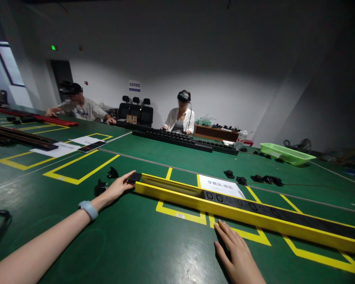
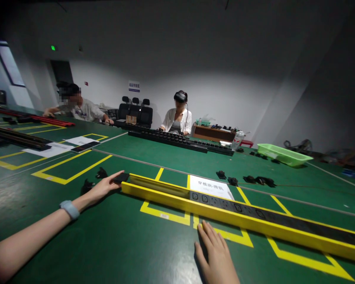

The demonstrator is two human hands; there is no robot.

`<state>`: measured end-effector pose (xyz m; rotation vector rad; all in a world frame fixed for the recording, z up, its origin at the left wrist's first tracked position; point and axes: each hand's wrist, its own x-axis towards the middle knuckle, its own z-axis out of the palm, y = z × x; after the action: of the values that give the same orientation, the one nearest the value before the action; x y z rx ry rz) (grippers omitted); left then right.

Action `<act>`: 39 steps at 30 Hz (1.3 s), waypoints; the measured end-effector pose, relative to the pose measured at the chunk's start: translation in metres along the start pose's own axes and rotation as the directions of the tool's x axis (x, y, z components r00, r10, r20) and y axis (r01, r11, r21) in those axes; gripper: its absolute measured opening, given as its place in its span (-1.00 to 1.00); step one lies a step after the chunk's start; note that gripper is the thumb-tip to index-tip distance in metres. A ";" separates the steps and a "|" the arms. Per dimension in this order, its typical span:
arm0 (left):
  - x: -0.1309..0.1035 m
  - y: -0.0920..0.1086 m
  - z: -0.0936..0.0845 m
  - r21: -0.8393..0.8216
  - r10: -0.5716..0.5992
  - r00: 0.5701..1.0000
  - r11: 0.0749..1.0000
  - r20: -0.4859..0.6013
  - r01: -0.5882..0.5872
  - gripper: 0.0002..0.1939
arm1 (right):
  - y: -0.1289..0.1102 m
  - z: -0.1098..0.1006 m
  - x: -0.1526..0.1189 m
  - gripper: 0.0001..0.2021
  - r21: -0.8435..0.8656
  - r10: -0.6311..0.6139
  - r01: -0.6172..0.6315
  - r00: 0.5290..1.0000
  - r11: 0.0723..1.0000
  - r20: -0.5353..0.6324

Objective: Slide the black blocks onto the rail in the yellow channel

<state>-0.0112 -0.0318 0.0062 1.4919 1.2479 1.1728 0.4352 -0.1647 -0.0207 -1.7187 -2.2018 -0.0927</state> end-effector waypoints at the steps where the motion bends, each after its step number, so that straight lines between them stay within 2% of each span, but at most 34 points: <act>1: 0.000 0.000 0.000 -0.012 -0.004 1.000 1.000 0.006 0.004 -0.15 | 0.000 0.000 0.000 -0.53 -0.002 0.002 -0.002 1.000 1.000 0.006; 7: 0.002 -0.003 0.000 -0.089 -0.008 0.999 0.996 0.038 0.011 -0.15 | -0.003 -0.004 0.000 -0.52 -0.004 0.001 -0.001 1.000 1.000 0.016; 16: -0.001 0.003 0.001 -0.053 0.006 1.000 0.999 0.029 -0.004 -0.28 | 0.001 0.001 -0.001 -0.53 -0.007 0.004 -0.004 1.000 1.000 -0.008; 27: 0.000 0.001 -0.002 -0.008 0.008 1.000 1.000 0.024 -0.008 -0.37 | -0.001 -0.002 0.000 -0.49 -0.060 0.017 -0.013 0.998 0.998 0.061; 33: -0.003 0.009 -0.001 0.078 -0.023 0.999 0.997 0.040 0.019 -0.51 | 0.000 -0.001 0.000 -0.49 -0.059 0.015 -0.012 0.998 0.998 0.061; 39: -0.003 0.006 -0.001 0.175 0.022 1.000 0.984 0.008 -0.023 -0.55 | 0.003 0.002 0.000 -0.51 -0.035 -0.001 0.002 1.000 0.999 0.027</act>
<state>-0.0115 -0.0361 0.0120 1.6397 1.3624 1.0951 0.4374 -0.1636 -0.0232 -1.7463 -2.2339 -0.1096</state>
